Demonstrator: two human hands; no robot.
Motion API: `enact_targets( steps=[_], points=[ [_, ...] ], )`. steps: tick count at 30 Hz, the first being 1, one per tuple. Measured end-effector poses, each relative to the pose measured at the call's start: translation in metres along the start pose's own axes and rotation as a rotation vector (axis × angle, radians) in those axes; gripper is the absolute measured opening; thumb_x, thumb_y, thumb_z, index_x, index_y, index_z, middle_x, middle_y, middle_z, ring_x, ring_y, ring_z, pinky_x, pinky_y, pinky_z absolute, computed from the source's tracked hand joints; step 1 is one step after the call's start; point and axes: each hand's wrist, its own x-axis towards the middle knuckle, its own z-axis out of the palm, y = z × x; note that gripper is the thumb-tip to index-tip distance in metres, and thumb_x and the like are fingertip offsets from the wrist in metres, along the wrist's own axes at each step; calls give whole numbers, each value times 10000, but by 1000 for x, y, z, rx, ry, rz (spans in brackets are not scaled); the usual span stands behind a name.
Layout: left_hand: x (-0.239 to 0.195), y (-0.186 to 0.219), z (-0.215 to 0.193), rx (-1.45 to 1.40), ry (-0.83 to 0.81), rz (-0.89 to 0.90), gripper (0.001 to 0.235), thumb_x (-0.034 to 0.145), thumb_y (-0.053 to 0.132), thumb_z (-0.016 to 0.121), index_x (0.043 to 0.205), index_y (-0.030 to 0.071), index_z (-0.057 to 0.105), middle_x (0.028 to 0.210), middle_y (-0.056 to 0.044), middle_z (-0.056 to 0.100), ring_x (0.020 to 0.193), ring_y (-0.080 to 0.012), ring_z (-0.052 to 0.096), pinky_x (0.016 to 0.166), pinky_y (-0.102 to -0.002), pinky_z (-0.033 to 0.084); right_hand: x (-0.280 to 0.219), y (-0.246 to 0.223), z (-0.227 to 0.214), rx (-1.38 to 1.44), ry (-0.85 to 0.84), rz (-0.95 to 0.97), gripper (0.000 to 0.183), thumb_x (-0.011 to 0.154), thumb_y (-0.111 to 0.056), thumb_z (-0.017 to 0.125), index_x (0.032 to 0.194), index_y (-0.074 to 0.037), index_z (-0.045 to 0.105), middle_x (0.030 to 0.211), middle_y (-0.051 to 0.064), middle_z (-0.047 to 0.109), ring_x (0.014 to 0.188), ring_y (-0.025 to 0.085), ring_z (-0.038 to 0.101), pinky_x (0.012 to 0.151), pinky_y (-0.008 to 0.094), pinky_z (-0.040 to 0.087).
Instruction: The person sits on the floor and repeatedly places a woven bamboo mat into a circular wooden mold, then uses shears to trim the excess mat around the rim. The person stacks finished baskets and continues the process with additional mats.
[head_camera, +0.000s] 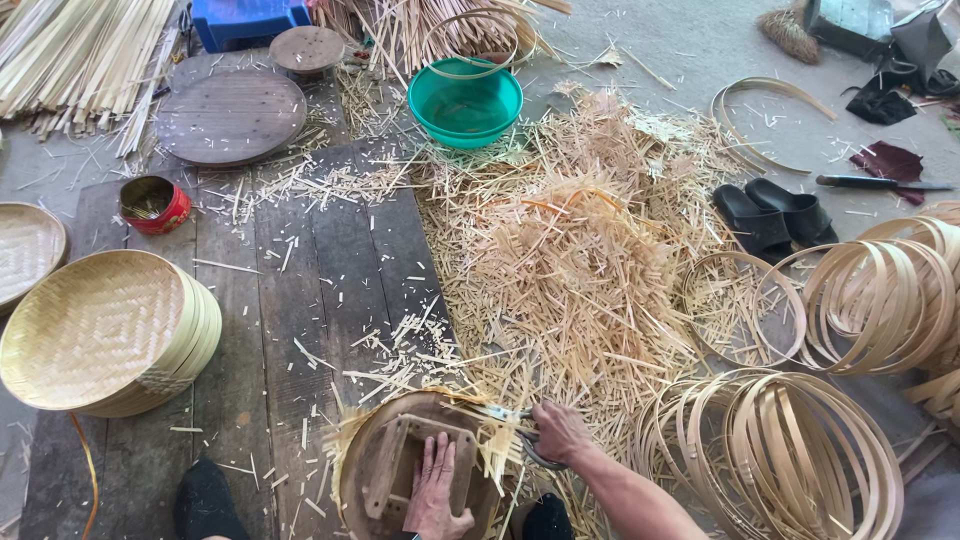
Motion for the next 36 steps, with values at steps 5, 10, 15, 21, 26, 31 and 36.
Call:
enact_targets(
  steps=[5,10,15,21,26,31,36],
  points=[
    [0,-15,14,-29,42,99,1287,631,255,872,1576,100,12,1681,-126,-35,1551,-345,-74,1236,-581,58,21,-13,25,-185,556,-184,435,649,-131,602,1054,24,618,984,167,635,846,227,604,793,351,548],
    [5,-41,23,-3,18,185,1312,590,235,898,1563,88,32,1677,-120,-31,1547,-349,-65,1227,-599,57,39,-15,22,-51,158,-60,359,830,-235,602,1110,-11,615,1027,147,636,822,213,599,729,351,530],
    [1,-63,28,43,-107,280,1279,616,220,898,1609,124,98,1712,-85,-3,1570,-336,-31,1239,-602,60,9,9,17,-18,118,-62,348,883,-250,595,1140,-17,627,1004,138,655,800,202,618,720,322,535],
    [4,-66,25,6,-176,266,1269,619,221,893,1591,111,85,1699,-95,-5,1570,-341,-38,1242,-588,63,32,-37,11,-79,545,-237,532,669,-304,767,1045,48,630,933,211,621,798,312,598,683,431,539],
    [-3,-60,3,28,-169,231,1171,745,306,837,1630,105,97,1732,-169,22,1592,-381,5,1241,-569,85,15,-6,3,1,69,-43,379,816,-152,548,1165,-23,620,1025,131,652,881,225,623,787,345,530],
    [27,8,8,-219,80,-479,1193,857,663,687,1546,-24,-5,1630,-288,22,1540,-404,9,1249,-544,39,2,-15,-8,16,93,4,451,865,-309,635,1191,-3,583,1047,152,615,885,229,594,763,367,506],
    [38,57,0,89,73,-566,1151,789,547,672,1556,-67,72,1634,-270,196,1557,-396,135,1274,-531,88,27,-53,-16,-107,345,-105,533,704,-313,739,1107,19,627,1039,183,604,942,299,611,795,421,542]
  ],
)
